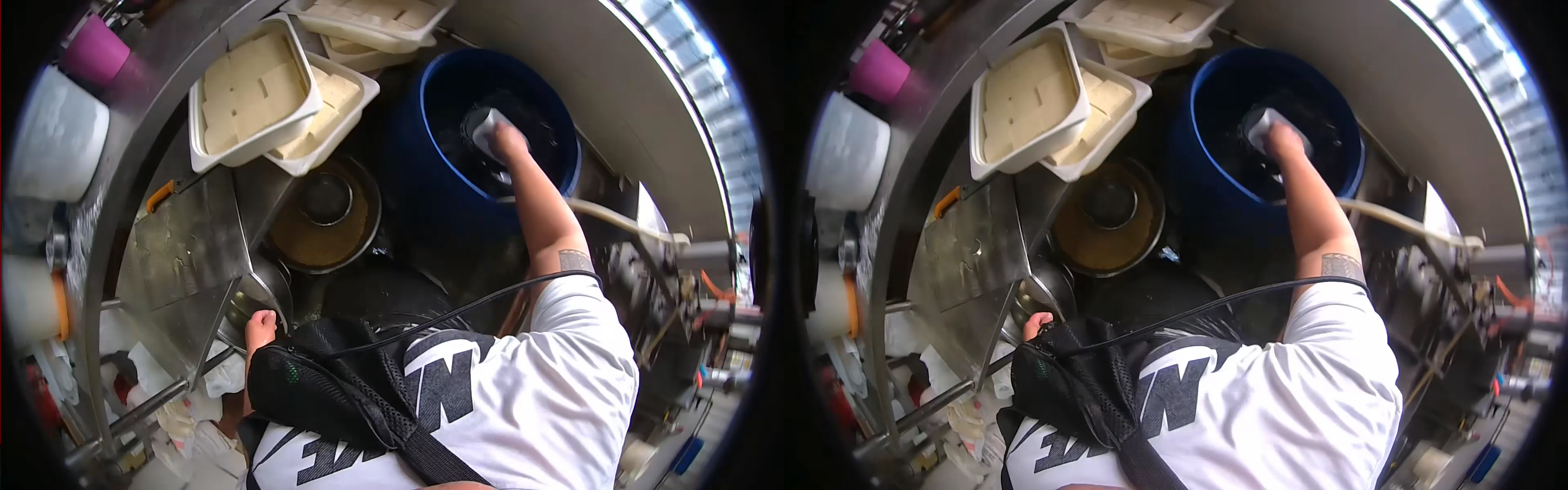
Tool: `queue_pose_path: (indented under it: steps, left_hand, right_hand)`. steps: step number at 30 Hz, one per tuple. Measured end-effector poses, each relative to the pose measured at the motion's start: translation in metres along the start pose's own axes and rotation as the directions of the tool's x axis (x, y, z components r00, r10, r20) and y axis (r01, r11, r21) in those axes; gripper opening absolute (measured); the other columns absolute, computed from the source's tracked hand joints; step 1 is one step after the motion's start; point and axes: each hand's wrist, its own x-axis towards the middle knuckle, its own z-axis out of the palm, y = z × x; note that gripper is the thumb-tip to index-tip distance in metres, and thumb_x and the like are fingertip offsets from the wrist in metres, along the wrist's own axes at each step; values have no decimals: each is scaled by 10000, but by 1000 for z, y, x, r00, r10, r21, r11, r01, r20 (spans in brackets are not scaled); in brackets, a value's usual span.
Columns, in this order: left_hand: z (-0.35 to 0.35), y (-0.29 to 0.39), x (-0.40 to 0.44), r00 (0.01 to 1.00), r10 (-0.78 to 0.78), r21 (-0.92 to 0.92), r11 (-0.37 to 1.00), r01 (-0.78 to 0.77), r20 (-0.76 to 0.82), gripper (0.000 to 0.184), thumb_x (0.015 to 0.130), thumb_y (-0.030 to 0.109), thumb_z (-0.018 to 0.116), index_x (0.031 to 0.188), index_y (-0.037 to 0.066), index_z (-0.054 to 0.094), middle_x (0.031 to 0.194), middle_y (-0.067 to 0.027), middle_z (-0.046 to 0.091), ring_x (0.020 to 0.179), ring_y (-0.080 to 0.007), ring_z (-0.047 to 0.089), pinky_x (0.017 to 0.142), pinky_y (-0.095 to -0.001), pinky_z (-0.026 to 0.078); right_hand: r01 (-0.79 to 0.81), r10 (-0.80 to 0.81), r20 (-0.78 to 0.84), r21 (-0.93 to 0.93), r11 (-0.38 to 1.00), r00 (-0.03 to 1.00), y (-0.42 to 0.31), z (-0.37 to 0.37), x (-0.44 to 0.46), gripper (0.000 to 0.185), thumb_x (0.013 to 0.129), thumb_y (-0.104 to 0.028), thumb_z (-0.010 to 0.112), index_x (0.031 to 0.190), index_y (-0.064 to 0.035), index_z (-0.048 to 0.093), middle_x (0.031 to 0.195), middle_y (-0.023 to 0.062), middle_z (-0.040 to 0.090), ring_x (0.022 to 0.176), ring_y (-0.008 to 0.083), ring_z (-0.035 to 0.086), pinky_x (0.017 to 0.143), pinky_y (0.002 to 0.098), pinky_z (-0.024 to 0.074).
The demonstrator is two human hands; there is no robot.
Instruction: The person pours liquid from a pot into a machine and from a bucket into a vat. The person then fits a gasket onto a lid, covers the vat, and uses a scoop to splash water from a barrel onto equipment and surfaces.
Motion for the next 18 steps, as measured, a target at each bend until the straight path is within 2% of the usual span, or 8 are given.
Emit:
queue_pose_path:
  steps: [1,2,3,4,6,9,14,18]
  left_hand:
    - [6,6,2,1000,-20,36,999,21,-18,322,946,311,694,1006,-3,731,748,-115,721,675,-202,692,660,-372,537]
    - [10,25,-6,998,-43,71,996,46,-37,322,941,311,699,1003,-3,736,755,-121,726,682,-205,698,663,-373,539]
    - [11,59,-13,997,-81,93,992,80,12,322,932,316,710,996,2,742,782,-127,734,720,-208,711,692,-370,545]
    - [26,49,-12,996,58,190,981,-45,-66,311,923,314,720,1001,14,744,794,-136,728,742,-231,712,721,-374,548]
    - [38,82,-13,1000,-6,178,984,6,-1,305,917,313,728,1019,27,742,801,-148,717,753,-258,706,741,-379,549]
    - [56,115,-15,999,-37,135,990,41,-33,305,915,320,734,1015,32,738,800,-161,708,740,-280,700,733,-388,547]
    - [73,132,-17,991,-107,82,990,114,-80,303,925,333,725,1005,40,726,797,-156,704,746,-294,699,722,-400,544]
    - [72,153,-25,983,-156,66,984,163,-99,309,932,338,718,1017,40,718,812,-163,713,766,-296,706,729,-405,545]
  right_hand:
    - [98,-97,21,-61,993,995,7,29,35,287,869,-214,673,1084,-34,733,1166,227,718,1134,392,681,981,487,545]
    - [164,-119,185,-250,954,976,6,43,64,297,831,-164,654,1087,-49,751,1186,200,724,1127,360,696,973,466,558]
    - [235,-166,240,-299,925,957,11,59,79,296,830,-158,656,1086,-56,763,1183,188,732,1108,338,712,956,442,569]
    - [269,-200,217,-356,895,955,15,80,93,298,828,-159,655,1085,-54,763,1191,189,730,1107,340,714,952,441,570]
    - [316,-203,330,-340,886,922,15,94,110,374,840,-206,660,1171,-49,734,1244,205,706,1147,357,694,970,467,561]
    - [322,-194,421,-258,911,886,12,112,126,506,863,-289,673,1332,-99,671,1367,228,637,1290,370,611,1070,523,496]
    - [362,-188,538,-237,902,822,24,179,129,466,903,-324,635,1296,-78,682,1305,221,668,1217,388,636,1026,512,506]
    - [342,-214,494,-183,922,843,51,235,129,449,934,-352,604,1266,-62,691,1255,214,692,1158,403,656,990,502,514]
